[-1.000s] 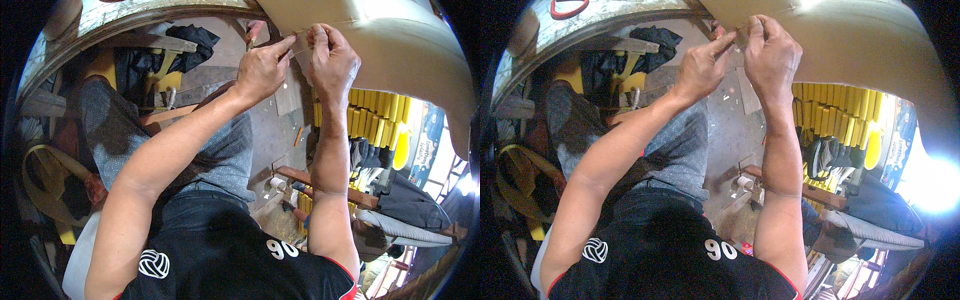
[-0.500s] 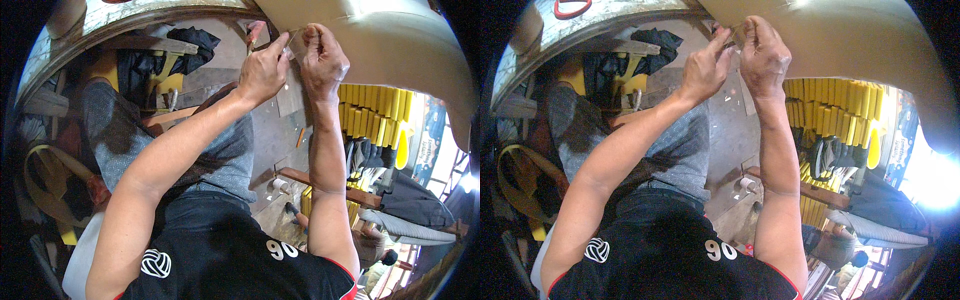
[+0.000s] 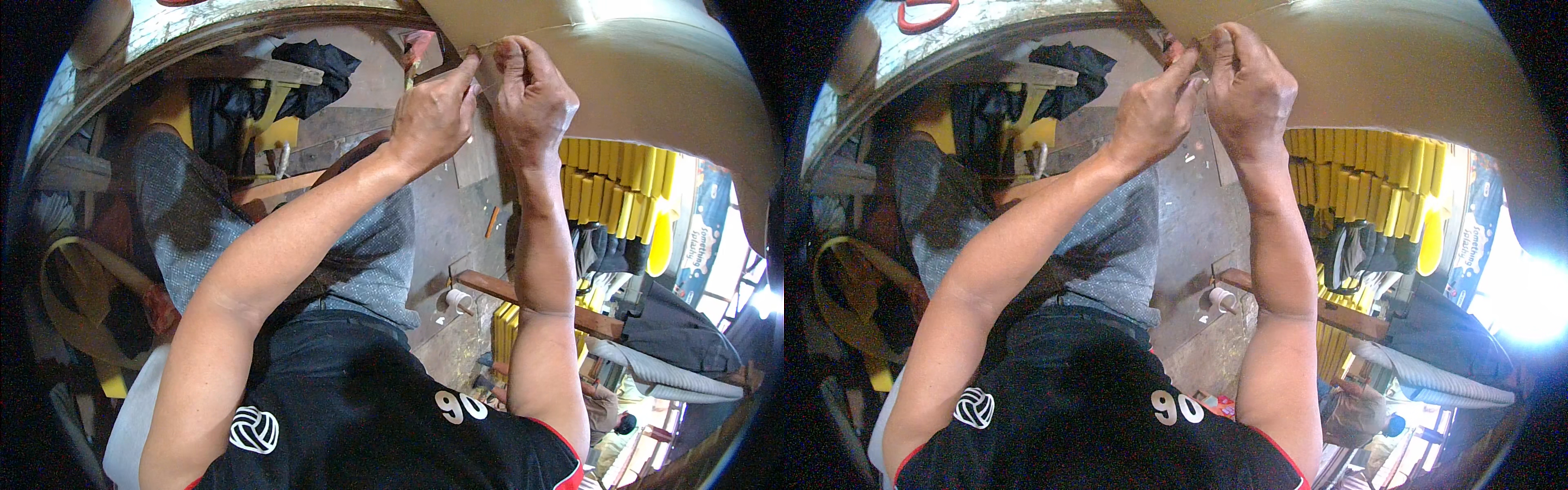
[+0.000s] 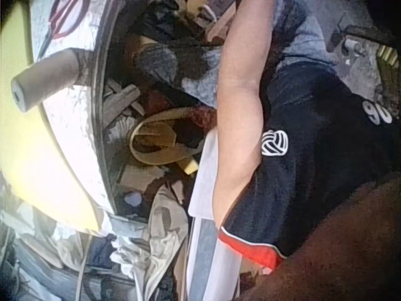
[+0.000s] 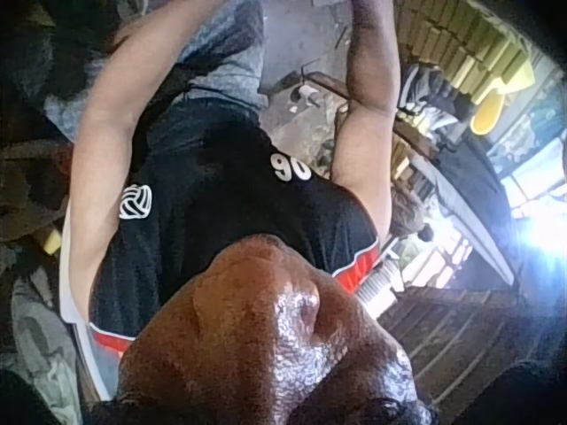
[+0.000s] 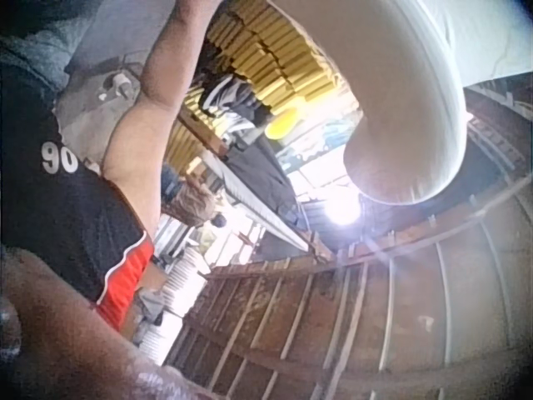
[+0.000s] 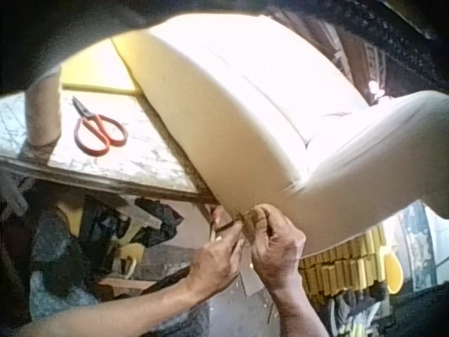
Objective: The person hand-sews a seam on a large beige upholstered piece using a needle and thread. They repeatedly insert the needle, pull the thread through, and tighten the stitches along the seam.
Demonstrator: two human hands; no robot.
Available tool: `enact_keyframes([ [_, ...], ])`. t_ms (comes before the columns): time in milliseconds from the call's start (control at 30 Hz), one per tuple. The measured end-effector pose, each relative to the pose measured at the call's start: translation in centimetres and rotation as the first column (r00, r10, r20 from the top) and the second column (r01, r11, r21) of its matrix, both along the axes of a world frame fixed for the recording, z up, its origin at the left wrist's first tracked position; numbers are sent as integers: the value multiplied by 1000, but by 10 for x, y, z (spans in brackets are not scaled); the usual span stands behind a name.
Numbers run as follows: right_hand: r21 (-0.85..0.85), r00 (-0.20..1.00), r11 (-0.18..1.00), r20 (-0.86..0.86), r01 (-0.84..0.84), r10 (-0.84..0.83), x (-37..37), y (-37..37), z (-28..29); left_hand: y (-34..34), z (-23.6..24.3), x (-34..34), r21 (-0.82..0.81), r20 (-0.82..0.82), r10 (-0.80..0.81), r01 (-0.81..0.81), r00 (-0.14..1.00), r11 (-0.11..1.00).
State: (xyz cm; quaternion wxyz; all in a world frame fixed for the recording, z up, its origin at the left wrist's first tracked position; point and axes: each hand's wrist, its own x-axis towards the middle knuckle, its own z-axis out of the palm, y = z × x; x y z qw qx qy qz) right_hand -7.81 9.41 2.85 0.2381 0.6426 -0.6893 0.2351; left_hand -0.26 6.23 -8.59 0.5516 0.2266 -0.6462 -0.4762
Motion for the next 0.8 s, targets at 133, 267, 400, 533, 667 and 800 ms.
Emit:
enact_keyframes([
  [133,47,989,996,127,72,-78,-2,-4,4,2,-1,-1,-23,98,-2,5,995,1000],
  [267,151,977,979,144,138,-160,3,-8,12,5,1,-1,20,121,-20,17,993,1000],
  [400,283,972,935,39,213,-233,4,-16,19,7,3,4,39,-21,-23,24,1000,999],
  [533,70,971,986,174,154,-164,2,-7,-5,23,9,33,-90,107,-36,45,994,995],
  [667,-108,638,982,770,156,-17,25,11,-24,25,11,64,-281,135,-56,92,989,955],
  [800,-115,736,977,674,177,-54,9,24,-27,11,10,78,-205,-24,46,-50,999,978],
])
